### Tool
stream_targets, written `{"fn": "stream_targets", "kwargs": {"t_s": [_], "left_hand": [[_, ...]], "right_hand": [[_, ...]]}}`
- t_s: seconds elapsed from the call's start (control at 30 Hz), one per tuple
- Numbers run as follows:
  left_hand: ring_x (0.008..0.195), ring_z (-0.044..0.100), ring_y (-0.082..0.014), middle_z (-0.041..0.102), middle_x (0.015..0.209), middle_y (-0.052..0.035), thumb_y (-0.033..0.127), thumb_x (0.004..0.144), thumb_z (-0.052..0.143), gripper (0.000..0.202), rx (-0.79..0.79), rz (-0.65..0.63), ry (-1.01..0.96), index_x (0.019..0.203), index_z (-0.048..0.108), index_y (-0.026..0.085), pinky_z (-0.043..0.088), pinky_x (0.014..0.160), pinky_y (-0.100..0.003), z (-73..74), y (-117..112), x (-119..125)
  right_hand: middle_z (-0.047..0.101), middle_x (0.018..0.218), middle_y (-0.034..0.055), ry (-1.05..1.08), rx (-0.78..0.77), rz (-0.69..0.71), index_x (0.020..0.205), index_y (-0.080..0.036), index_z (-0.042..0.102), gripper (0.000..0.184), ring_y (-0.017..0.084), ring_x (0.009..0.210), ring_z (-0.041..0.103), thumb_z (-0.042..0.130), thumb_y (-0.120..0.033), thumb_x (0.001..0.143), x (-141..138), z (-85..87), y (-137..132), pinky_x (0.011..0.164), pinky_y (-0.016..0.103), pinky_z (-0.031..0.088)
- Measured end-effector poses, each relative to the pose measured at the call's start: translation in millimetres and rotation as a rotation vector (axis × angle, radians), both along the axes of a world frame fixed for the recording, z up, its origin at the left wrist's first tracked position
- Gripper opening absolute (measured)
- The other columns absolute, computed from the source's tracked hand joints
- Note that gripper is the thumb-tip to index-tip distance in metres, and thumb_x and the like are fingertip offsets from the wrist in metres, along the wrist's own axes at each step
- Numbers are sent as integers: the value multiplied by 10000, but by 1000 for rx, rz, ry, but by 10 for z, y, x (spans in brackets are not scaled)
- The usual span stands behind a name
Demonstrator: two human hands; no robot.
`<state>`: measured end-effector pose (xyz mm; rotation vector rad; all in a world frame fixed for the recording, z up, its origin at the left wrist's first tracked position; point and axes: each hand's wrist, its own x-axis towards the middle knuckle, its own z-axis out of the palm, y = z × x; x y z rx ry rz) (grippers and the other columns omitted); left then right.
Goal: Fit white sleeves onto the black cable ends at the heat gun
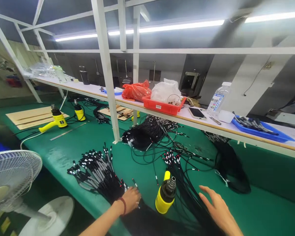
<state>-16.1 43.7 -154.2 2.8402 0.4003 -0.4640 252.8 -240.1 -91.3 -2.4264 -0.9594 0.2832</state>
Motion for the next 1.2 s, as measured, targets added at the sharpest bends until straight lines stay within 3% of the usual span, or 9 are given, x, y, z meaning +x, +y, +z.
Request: {"fn": "stream_targets", "kwargs": {"t_s": [0.1,0.3,0.4,0.5,0.63,0.73,0.83,0.97,1.2], "left_hand": [[991,612,-255,679,978,-51,173,722,720,183,-42,-13,4,891,661,210,449,887,-354,51,-19,-47],[912,645,-232,687,931,-67,127,822,587,104,-58,-23,-48,815,669,190,477,757,-282,339,-23,-65],[857,649,-223,689,860,-48,164,842,576,104,-62,-54,-103,778,651,197,466,717,-271,705,16,-113],[823,642,-220,684,831,-39,252,898,532,153,-65,-97,-166,785,623,205,450,703,-282,1216,-93,-141],[753,603,-186,645,807,-7,251,938,466,130,-19,-251,-371,843,545,211,422,710,-295,1895,-505,-51],[737,568,-176,622,811,-7,233,959,423,149,31,-245,-478,836,501,201,409,714,-300,2175,-788,71],[742,550,-166,606,805,1,228,976,402,169,7,-199,-553,835,490,197,406,764,-304,2236,-917,161],[758,545,-154,614,838,19,221,978,425,132,-87,-146,-603,878,510,207,400,757,-276,2216,-914,188],[707,519,-145,599,760,29,249,955,496,148,-108,-14,-562,831,560,198,365,663,-240,2209,-785,206]], "right_hand": [[636,1251,46,13,-30,28,1195,-280,600,508,308,1197,534,398,-565,826,33,15,-18,955,496,451],[650,1226,61,0,8,23,1181,-274,611,535,327,1166,555,421,-602,803,-92,267,-70,907,510,490],[670,1184,75,-81,126,-36,1137,-274,634,525,328,1128,585,441,-615,787,-236,584,-130,864,496,529],[683,1159,72,-108,207,-22,1118,-283,641,509,313,1065,632,491,-622,771,-424,965,-152,840,457,559],[699,1136,32,-45,279,198,1104,-300,639,363,236,1043,654,526,-518,836,-775,1339,-23,891,322,544],[691,1146,14,52,253,384,1145,-300,610,325,190,1052,644,519,-448,871,-1041,1421,141,916,238,507],[692,1063,6,154,186,455,1069,-282,602,244,163,974,647,508,-414,886,-1182,1417,273,855,189,503],[575,742,-29,226,204,438,767,-233,503,250,123,676,550,408,-396,931,-1147,1432,359,624,169,462],[372,636,-63,231,243,337,669,-218,390,336,115,590,333,394,-431,929,-989,1426,450,536,221,300]]}}
